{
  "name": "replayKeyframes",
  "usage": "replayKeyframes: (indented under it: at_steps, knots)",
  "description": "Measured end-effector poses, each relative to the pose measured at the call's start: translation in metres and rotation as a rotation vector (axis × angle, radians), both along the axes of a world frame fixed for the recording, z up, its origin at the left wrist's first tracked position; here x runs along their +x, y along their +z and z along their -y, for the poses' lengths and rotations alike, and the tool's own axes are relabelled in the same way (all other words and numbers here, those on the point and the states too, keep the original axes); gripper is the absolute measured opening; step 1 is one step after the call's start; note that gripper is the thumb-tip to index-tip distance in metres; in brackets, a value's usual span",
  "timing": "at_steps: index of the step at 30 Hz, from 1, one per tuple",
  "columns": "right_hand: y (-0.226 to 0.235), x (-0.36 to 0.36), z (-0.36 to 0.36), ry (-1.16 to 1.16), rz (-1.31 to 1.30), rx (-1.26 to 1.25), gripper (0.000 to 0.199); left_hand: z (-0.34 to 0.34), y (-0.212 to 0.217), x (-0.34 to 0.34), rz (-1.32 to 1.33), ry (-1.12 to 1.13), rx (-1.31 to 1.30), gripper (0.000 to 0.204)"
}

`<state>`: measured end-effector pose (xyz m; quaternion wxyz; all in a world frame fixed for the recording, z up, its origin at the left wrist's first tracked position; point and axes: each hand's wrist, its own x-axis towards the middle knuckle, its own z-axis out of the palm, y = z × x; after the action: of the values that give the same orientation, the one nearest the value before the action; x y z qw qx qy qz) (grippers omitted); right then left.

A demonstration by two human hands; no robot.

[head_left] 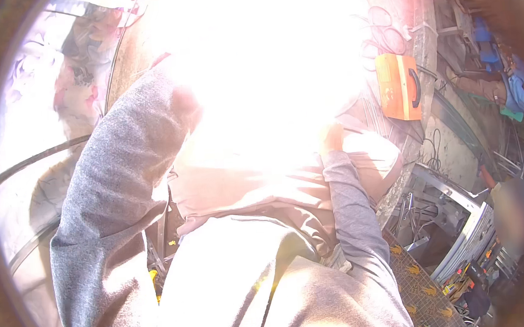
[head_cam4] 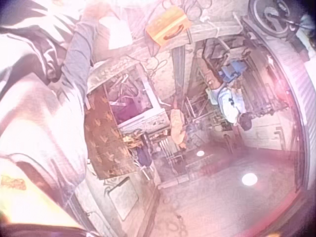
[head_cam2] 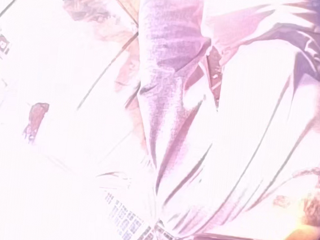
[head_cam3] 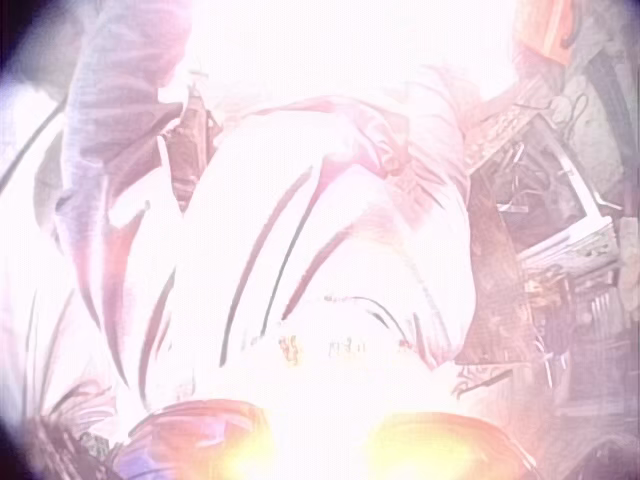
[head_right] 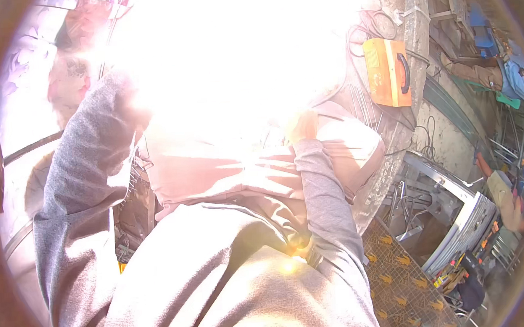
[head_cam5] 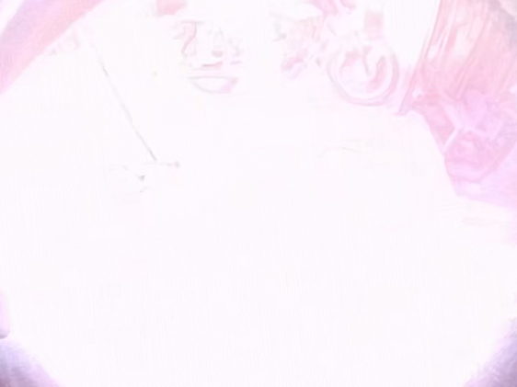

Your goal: The recorder uses a stick welder to join metal bars into a grid structure while sitting on the floor.

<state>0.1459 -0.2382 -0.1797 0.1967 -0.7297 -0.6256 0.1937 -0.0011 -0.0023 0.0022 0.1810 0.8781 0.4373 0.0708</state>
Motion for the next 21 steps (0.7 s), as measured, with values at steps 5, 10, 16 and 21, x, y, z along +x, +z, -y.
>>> replayKeyframes:
  at_steps: [5, 10, 16, 21]
  knots:
    - [-0.009, 0.0, 0.001, 0.016, -0.02, 0.142, 0.041, -0.001, -0.003, 0.002, -0.007, 0.031, -0.006, 0.031]
    - [-0.006, 0.0, 0.004, 0.011, -0.049, 0.146, 0.04, 0.002, 0.001, 0.002, 0.008, 0.01, -0.001, 0.031]
    - [0.018, 0.007, 0.019, -0.16, -0.1, 0.129, 0.037, 0.002, 0.001, -0.001, 0.026, 0.016, 0.011, 0.03]
    - [0.026, 0.019, 0.029, -0.333, -0.15, 0.184, 0.032, 0.007, -0.001, 0.0, -0.016, 0.033, 0.036, 0.029]
